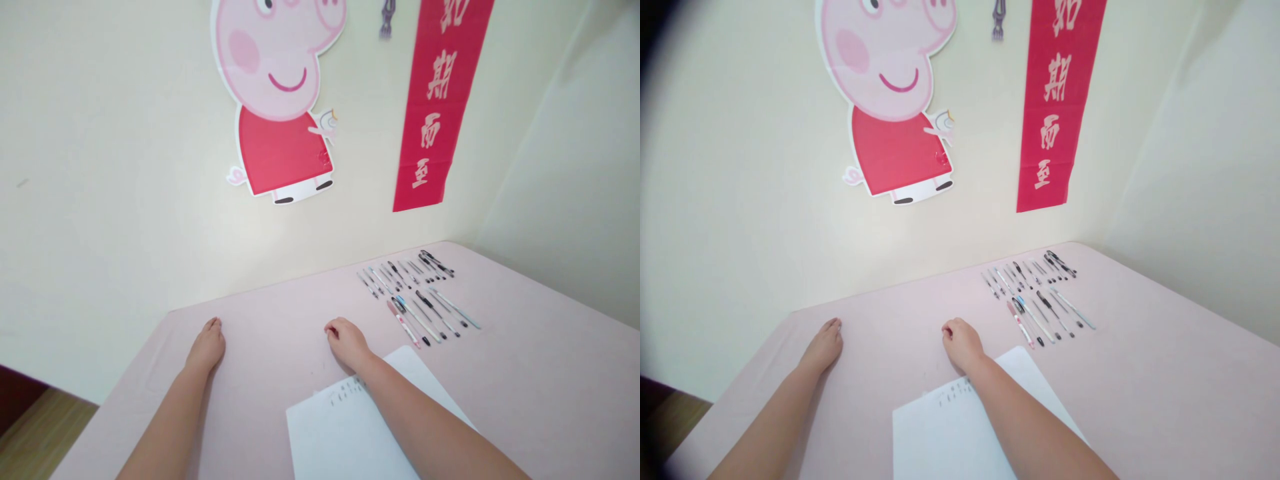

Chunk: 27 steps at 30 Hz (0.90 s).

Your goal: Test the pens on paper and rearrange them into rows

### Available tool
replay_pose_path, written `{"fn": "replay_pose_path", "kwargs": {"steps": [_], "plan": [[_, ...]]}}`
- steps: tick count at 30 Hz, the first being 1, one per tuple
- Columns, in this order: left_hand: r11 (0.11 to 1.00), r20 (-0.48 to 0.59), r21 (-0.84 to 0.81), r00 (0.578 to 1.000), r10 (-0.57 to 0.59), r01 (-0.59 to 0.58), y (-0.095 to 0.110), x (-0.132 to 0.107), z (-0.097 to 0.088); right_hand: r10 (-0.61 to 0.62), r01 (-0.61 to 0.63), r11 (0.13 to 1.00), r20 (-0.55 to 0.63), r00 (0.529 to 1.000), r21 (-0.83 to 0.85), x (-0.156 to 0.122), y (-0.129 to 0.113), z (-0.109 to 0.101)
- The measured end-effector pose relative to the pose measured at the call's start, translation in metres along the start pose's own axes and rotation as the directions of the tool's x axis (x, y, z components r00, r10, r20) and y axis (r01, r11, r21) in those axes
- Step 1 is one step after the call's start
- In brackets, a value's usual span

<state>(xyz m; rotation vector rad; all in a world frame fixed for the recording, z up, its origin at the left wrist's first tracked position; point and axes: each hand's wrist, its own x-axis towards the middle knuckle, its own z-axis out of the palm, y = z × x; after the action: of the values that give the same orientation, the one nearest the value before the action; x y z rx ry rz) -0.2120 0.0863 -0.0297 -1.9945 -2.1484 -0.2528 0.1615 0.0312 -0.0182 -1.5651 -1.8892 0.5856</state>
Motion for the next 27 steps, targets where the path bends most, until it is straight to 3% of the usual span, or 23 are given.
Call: {"fn": "replay_pose_path", "kwargs": {"steps": [19,27], "plan": [[0.999,0.053,-0.024,0.998,-0.029,0.030,0.0014,0.0018,-0.0024,-0.001,0.001,1.000,0.004,1.000,-0.002,-0.0011,-0.0023,-0.0035],[0.999,0.007,-0.031,0.999,-0.033,0.033,-0.0013,0.0033,0.0022,-0.004,0.004,1.000,-0.002,1.000,-0.005,-0.0010,-0.0017,-0.0025]]}}
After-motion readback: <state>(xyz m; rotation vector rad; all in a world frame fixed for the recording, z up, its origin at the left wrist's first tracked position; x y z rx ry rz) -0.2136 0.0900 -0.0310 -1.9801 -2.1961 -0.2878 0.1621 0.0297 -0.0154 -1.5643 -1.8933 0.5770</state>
